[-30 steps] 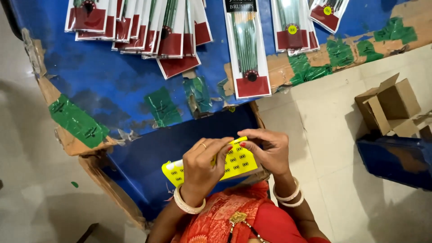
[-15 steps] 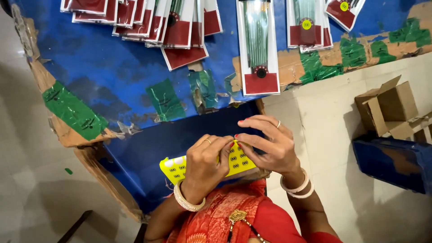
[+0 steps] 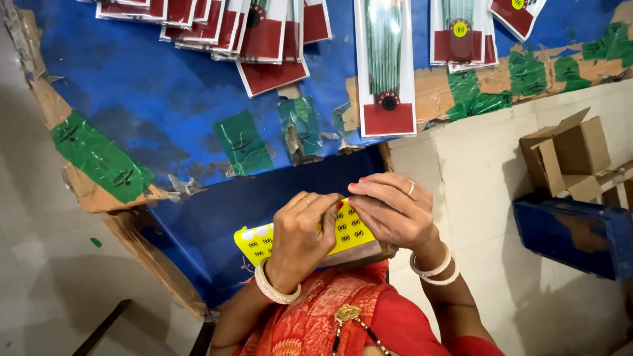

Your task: Applying circular labels to packaged sets of paintbrushes.

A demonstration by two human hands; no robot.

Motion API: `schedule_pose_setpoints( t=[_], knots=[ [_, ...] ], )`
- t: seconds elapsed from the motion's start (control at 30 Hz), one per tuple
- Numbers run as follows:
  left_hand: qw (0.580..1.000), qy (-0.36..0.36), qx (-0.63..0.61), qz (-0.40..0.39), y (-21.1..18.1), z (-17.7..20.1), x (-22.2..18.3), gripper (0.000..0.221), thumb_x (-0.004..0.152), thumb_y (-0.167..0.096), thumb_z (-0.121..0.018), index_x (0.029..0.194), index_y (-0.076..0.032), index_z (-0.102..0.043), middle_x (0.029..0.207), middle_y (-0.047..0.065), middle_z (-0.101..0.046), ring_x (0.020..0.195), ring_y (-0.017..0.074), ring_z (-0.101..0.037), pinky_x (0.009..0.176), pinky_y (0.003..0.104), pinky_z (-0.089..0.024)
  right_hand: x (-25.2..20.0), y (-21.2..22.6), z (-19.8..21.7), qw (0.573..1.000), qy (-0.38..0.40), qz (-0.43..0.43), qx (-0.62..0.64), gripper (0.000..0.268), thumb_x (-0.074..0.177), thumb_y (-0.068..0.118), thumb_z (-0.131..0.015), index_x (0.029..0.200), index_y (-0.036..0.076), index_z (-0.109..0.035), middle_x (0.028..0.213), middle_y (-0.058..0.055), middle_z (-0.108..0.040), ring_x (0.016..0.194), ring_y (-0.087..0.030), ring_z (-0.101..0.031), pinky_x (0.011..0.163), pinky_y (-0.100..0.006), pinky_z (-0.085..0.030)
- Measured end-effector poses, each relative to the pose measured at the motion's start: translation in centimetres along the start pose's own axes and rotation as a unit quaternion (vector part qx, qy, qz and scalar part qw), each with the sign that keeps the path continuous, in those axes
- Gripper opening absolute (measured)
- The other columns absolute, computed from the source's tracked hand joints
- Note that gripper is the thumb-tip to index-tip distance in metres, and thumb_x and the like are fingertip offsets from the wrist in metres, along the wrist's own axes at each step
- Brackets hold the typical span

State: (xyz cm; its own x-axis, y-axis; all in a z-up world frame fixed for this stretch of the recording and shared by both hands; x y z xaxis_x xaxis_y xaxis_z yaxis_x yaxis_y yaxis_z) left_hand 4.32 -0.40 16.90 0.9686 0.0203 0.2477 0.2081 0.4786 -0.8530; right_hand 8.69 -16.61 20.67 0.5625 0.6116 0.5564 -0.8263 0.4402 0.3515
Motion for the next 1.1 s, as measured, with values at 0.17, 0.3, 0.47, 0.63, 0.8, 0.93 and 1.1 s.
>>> schedule_pose_setpoints(
  t=[0.17, 0.3, 0.47, 0.63, 0.8, 0.93, 1.1],
  knots=[
    [1.0, 0.011, -0.008, 0.012, 0.6, -0.2, 0.2, 0.011, 0.085, 0.0, -0.072, 0.097, -0.002, -0.073, 0.083, 0.011, -0.071, 0.076, 0.0288, -0.068, 0.07, 0.039, -0.053, -0.3, -1.1, -0.3, 0.998, 0.018, -0.021, 0.049, 0.022, 0.074, 0.002, -0.088, 0.093, 0.004, -0.077, 0.11, -0.006, -0.072, 0.1, -0.026, -0.071, 0.083, -0.037, -0.059],
    [0.999, 0.026, -0.017, 0.017, 0.7, -0.4, 0.4, 0.011, 0.085, 0.0, -0.072, 0.095, -0.004, -0.073, 0.081, 0.011, -0.07, 0.076, 0.0288, -0.068, 0.07, 0.04, -0.053, -0.1, -1.9, -0.6, 0.993, 0.043, -0.055, 0.091, 0.021, 0.072, 0.005, -0.087, 0.089, 0.007, -0.076, 0.109, -0.006, -0.073, 0.102, -0.026, -0.071, 0.083, -0.035, -0.057],
    [0.999, 0.03, -0.016, 0.008, 1.6, -1.3, 0.0, 0.012, 0.083, 0.0, -0.071, 0.094, -0.004, -0.073, 0.083, 0.012, -0.071, 0.079, 0.0308, -0.068, 0.072, 0.041, -0.054, 0.6, -2.2, 0.2, 0.992, 0.08, 0.044, 0.088, 0.021, 0.074, 0.004, -0.086, 0.094, 0.003, -0.078, 0.108, -0.005, -0.073, 0.103, -0.025, -0.07, 0.089, -0.041, -0.059],
    [0.999, 0.035, -0.015, 0.038, 2.3, -1.6, 0.1, 0.012, 0.083, -0.002, -0.073, 0.094, -0.005, -0.075, 0.086, 0.011, -0.073, 0.079, 0.0304, -0.069, 0.072, 0.04, -0.055, -1.3, -1.8, 0.5, 0.975, 0.076, 0.181, 0.108, 0.016, 0.078, 0.005, -0.086, 0.091, 0.004, -0.078, 0.11, -0.004, -0.074, 0.103, -0.022, -0.071, 0.093, -0.048, -0.061],
    [0.997, 0.048, -0.017, 0.053, 2.3, -1.3, 0.6, 0.009, 0.085, -0.003, -0.073, 0.093, -0.005, -0.076, 0.083, 0.01, -0.073, 0.077, 0.0297, -0.069, 0.07, 0.04, -0.054, 0.6, -5.3, 2.8, 0.976, -0.021, -0.151, 0.157, 0.012, 0.078, 0.002, -0.08, 0.088, 0.005, -0.075, 0.109, -0.007, -0.071, 0.104, -0.024, -0.07, 0.091, -0.039, -0.059],
    [0.997, 0.06, -0.019, 0.047, 1.9, -1.6, 0.8, 0.008, 0.084, -0.004, -0.073, 0.092, -0.005, -0.076, 0.081, 0.01, -0.073, 0.075, 0.0298, -0.069, 0.069, 0.04, -0.054, 3.6, -10.1, 4.0, 0.95, -0.008, -0.26, 0.171, 0.012, 0.084, 0.002, -0.081, 0.094, 0.004, -0.075, 0.118, -0.011, -0.071, 0.104, -0.02, -0.071, 0.092, -0.032, -0.059],
    [0.996, 0.059, -0.029, 0.067, 2.3, -2.1, 1.1, 0.009, 0.084, -0.003, -0.073, 0.092, -0.005, -0.076, 0.081, 0.009, -0.074, 0.073, 0.0277, -0.069, 0.068, 0.038, -0.054, 4.5, -15.3, 2.7, 0.871, 0.068, -0.391, 0.289, 0.009, 0.088, 0.007, -0.078, 0.096, 0.003, -0.076, 0.129, -0.007, -0.064, 0.102, -0.013, -0.061, 0.081, -0.022, -0.05]
  ],
)
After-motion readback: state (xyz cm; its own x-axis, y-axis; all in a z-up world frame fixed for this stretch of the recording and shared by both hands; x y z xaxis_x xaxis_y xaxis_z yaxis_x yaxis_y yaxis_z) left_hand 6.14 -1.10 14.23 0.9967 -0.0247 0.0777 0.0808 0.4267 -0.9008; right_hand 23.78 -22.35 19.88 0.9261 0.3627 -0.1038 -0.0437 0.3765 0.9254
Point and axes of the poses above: each hand's wrist, its own x-axis towards the middle knuckle, its own z-axis out of the back of the hand, y = z × x, the point moved 4 cm from there along x, towards the middle knuckle
